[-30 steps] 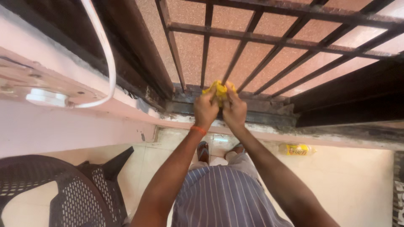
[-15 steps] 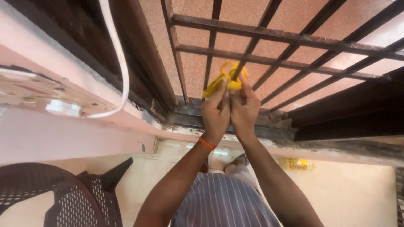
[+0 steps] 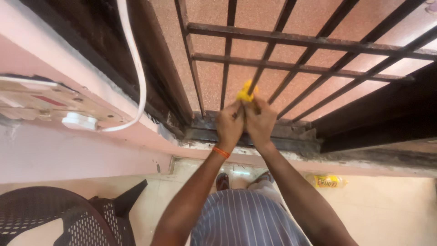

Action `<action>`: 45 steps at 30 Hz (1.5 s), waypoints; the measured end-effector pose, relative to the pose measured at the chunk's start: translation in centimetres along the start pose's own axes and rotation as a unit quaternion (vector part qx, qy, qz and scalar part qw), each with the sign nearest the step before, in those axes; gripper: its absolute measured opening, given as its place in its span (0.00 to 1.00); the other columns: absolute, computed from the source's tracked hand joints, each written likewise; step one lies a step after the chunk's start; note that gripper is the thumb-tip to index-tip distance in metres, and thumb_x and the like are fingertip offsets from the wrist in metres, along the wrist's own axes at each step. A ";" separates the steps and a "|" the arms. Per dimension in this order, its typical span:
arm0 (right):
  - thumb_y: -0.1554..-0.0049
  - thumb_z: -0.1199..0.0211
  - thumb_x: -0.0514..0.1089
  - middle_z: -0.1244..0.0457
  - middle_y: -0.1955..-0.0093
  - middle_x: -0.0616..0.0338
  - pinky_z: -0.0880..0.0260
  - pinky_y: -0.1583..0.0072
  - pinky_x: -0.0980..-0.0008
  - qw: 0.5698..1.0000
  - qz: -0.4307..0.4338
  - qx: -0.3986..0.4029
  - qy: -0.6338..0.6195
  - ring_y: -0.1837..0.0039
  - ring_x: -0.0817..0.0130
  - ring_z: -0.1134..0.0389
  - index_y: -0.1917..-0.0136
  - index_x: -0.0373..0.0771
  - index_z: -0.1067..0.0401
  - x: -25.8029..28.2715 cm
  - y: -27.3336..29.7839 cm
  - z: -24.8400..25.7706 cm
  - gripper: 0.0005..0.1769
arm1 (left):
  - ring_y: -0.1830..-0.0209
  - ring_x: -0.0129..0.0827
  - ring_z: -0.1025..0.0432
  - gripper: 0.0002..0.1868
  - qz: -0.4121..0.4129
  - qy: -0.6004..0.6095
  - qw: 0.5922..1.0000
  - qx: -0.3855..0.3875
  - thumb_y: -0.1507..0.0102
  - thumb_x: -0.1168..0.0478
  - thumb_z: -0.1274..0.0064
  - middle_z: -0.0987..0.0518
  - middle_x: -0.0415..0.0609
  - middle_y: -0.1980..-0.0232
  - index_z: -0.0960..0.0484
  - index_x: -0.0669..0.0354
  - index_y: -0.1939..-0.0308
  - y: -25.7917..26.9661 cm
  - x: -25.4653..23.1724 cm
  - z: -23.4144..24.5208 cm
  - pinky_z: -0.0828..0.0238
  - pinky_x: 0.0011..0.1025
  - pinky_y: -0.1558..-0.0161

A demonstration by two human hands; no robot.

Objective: The person cleans a metal gate by wiping its bars with a cloth.

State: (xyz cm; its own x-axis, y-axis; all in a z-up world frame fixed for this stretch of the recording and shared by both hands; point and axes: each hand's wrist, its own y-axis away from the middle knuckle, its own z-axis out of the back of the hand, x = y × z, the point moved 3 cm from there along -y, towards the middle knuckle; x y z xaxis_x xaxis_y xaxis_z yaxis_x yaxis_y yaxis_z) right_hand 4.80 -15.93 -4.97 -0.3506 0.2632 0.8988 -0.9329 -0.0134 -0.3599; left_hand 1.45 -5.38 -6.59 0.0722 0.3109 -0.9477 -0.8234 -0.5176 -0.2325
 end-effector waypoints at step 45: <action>0.34 0.33 0.37 0.36 0.59 0.69 0.42 0.60 0.80 0.987 0.100 -0.038 -0.119 0.60 0.85 0.40 0.35 0.33 0.24 5.7 -3.2 1.4 0.15 | 0.65 0.45 0.18 0.12 -0.257 -0.024 0.964 -0.064 0.30 0.63 0.47 0.16 0.57 0.59 0.16 0.60 0.44 -3.3 -5.0 -0.2 0.23 0.37 0.63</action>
State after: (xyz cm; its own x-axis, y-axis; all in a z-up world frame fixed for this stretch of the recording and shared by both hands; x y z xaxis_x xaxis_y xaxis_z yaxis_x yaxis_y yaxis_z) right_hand 5.66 -15.73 1.64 -0.5456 0.0284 0.8376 -0.8370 0.0323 -0.5463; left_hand 3.93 -5.38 -1.10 0.4235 0.5879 -0.6892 -0.6086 -0.3789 -0.6971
